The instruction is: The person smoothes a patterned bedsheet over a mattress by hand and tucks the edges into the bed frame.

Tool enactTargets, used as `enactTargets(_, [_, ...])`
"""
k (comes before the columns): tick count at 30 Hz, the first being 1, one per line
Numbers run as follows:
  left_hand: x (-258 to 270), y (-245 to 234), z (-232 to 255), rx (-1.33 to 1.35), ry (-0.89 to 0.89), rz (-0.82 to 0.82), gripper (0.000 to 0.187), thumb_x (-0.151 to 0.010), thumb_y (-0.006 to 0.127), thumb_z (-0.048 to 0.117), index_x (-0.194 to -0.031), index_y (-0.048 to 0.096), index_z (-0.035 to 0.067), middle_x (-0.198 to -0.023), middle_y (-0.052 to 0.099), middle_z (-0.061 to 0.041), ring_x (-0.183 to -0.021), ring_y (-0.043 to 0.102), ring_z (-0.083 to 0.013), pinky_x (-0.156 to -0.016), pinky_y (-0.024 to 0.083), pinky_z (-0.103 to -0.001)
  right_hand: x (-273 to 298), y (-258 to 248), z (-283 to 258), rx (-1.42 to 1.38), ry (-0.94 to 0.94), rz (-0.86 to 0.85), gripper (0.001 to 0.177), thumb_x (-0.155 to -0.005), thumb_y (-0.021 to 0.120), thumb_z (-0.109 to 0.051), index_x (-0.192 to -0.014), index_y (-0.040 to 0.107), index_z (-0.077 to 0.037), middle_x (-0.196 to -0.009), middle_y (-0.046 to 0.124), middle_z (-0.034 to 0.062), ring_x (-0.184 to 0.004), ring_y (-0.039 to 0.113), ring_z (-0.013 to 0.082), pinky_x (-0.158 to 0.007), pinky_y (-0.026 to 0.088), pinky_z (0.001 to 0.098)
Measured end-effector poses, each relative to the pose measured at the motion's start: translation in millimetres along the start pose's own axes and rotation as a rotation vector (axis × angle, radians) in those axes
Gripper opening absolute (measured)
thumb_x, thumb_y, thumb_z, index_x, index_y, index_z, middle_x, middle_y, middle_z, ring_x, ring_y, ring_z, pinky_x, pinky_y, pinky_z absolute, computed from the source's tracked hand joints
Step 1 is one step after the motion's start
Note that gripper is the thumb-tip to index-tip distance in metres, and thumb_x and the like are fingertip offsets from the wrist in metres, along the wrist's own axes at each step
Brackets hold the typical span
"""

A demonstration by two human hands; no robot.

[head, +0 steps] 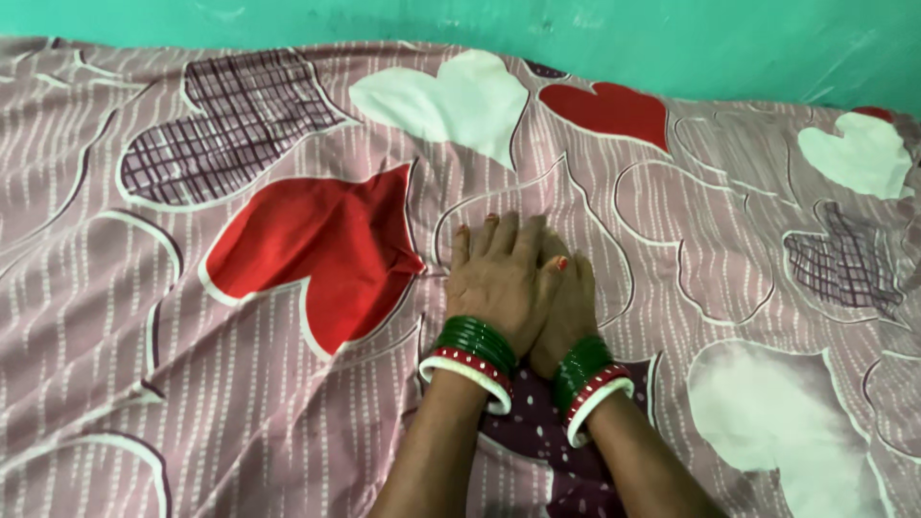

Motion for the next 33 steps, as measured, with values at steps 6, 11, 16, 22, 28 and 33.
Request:
enactTargets(6, [1, 21, -11, -0.252, -0.015, -0.183, 0.061, -0.098, 0.053, 0.048, -0.147, 0.048, 0.012, -0.156, 0.041, -0.014, -0.149, 0.026, -0.0381, -0.121, 0.011, -0.061, 10, 2, 24, 0.186, 0.082, 0.012, 0.065, -0.092, 0.053, -0.038, -0.152, 0.045, -0.016, -0.16, 0.038, 0.0169, -0.148, 0.032, 0.0404, -0.118, 0.021, 0.0578])
enactTargets(11, [4, -13, -45, -0.389, -0.295, -0.156, 0.068, -0.087, 0.061, 0.051, -0.146, 0.047, 0.021, -0.161, 0.032, -0.008, -0.15, 0.02, -0.0383, -0.116, 0.0, -0.07, 14, -2, 106, 0.173, 0.337, -0.045, 0.059, -0.1, 0.044, -0.05, -0.156, 0.04, -0.031, -0.165, 0.028, 0.0135, -0.151, 0.022, 0.0411, -0.119, 0.011, 0.0615])
enactTargets(16, [4, -33, -49, -0.459, -0.355, -0.105, 0.068, -0.085, 0.063, 0.047, -0.146, 0.051, 0.022, -0.161, 0.034, -0.013, -0.148, 0.02, -0.0435, -0.115, 0.001, -0.071, 30, -27, 178, 0.225, 0.536, -0.07, 0.061, -0.096, 0.04, -0.049, -0.155, 0.04, -0.031, -0.165, 0.027, 0.0122, -0.151, 0.02, 0.0387, -0.117, 0.01, 0.0637])
enactTargets(22, [-3, -22, -46, -0.44, -0.237, -0.002, 0.059, -0.092, 0.058, 0.043, -0.144, 0.053, 0.017, -0.158, 0.037, -0.022, -0.149, 0.026, -0.0419, -0.12, 0.006, -0.063, 8, -41, 172, 0.244, 0.469, 0.104, 0.059, -0.095, 0.053, -0.045, -0.149, 0.052, -0.021, -0.154, 0.04, 0.0226, -0.142, 0.031, 0.0449, -0.108, 0.021, 0.066])
enactTargets(28, [4, 14, -21, -0.168, -0.122, -0.099, 0.066, -0.098, 0.05, 0.048, -0.153, 0.045, 0.012, -0.159, 0.035, -0.024, -0.149, 0.025, -0.0428, -0.121, 0.009, -0.058, -35, 18, 25, -0.061, -0.157, 0.104, 0.058, -0.1, 0.049, -0.038, -0.152, 0.048, -0.014, -0.153, 0.051, 0.0193, -0.144, 0.044, 0.0399, -0.109, 0.036, 0.0592])
enactTargets(33, [4, 0, -38, -0.336, -0.218, -0.158, 0.063, -0.095, 0.051, 0.05, -0.147, 0.046, 0.014, -0.16, 0.033, -0.017, -0.15, 0.02, -0.0423, -0.118, 0.004, -0.067, -45, 15, 23, 0.086, -0.082, 0.028, 0.058, -0.101, 0.046, -0.041, -0.155, 0.046, -0.02, -0.159, 0.042, 0.0204, -0.147, 0.035, 0.0408, -0.116, 0.023, 0.0615])
Point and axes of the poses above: each hand's wrist, its own x-axis away from the middle knuckle, its own y-axis out of the palm, z = x × y, the point moved 10 cm from there along -x, towards the middle knuckle
